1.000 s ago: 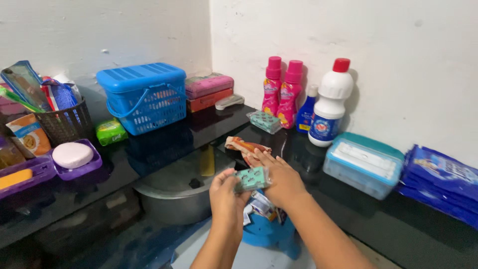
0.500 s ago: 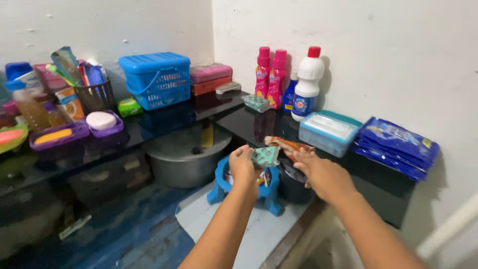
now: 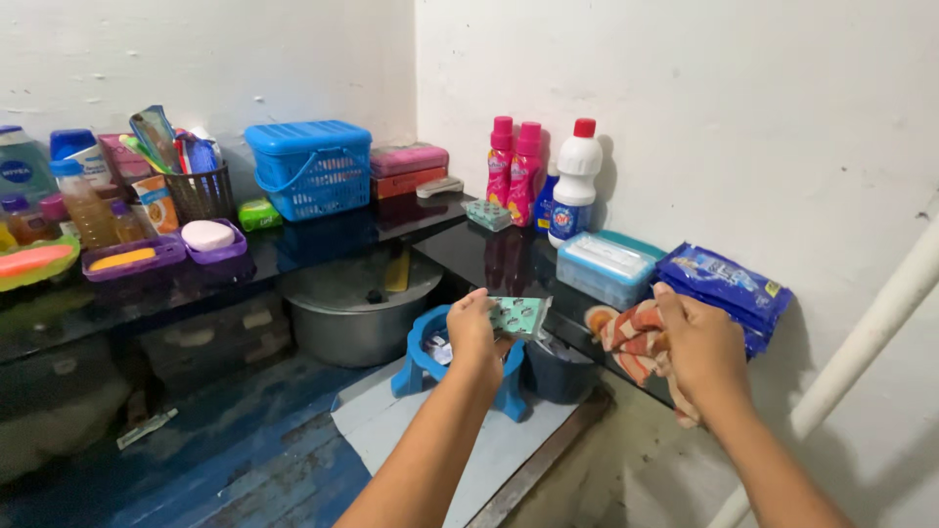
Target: The person organizes several cleaning and personal care products on a shelf, moving detergent bottles, soap bars, and a brush into new positions before smoothing a striped cloth on the surface.
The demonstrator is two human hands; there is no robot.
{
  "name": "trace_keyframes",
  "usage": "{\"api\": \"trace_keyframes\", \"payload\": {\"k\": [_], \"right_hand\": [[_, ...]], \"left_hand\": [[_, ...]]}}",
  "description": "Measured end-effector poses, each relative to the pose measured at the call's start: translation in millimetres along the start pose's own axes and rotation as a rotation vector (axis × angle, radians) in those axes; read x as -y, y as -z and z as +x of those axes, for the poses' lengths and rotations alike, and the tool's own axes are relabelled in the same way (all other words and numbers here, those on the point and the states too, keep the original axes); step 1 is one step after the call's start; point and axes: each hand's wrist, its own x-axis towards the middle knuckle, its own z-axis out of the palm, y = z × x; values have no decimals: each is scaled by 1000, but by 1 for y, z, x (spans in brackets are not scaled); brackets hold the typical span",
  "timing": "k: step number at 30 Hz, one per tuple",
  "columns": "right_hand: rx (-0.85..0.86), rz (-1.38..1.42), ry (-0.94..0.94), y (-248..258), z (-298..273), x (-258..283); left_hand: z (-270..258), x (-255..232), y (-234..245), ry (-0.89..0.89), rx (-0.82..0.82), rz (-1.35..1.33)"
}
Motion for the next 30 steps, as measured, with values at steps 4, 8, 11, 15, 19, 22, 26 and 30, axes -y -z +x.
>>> {"api": "trace_keyframes", "payload": {"k": [4,8,11,15,19,22,26,30], "right_hand": [[55,226,-126,-19,32,12],[240,487,-117,-47,65,34],[212,312,-35,-78,86,62],[108,-202,161,-126,83,87],[379,-559,298,-169,70,83],[257,-480,473,-184,72,67],[240,-196,340,-187,91,73],[516,-5,97,-205,99,89]], "left_hand": [[18,-9,-3,20,50,-74],[35,-31,3,25,92,-87],[35,-61,8,29,96,-73],[41,-98,9,-46,109,-158],[65,-115,10,-82,97,-2],[88,-112,19,-67,81,88],[122,-99,25,-43,134,146],[145,-87,19,-36,249,229]]}}
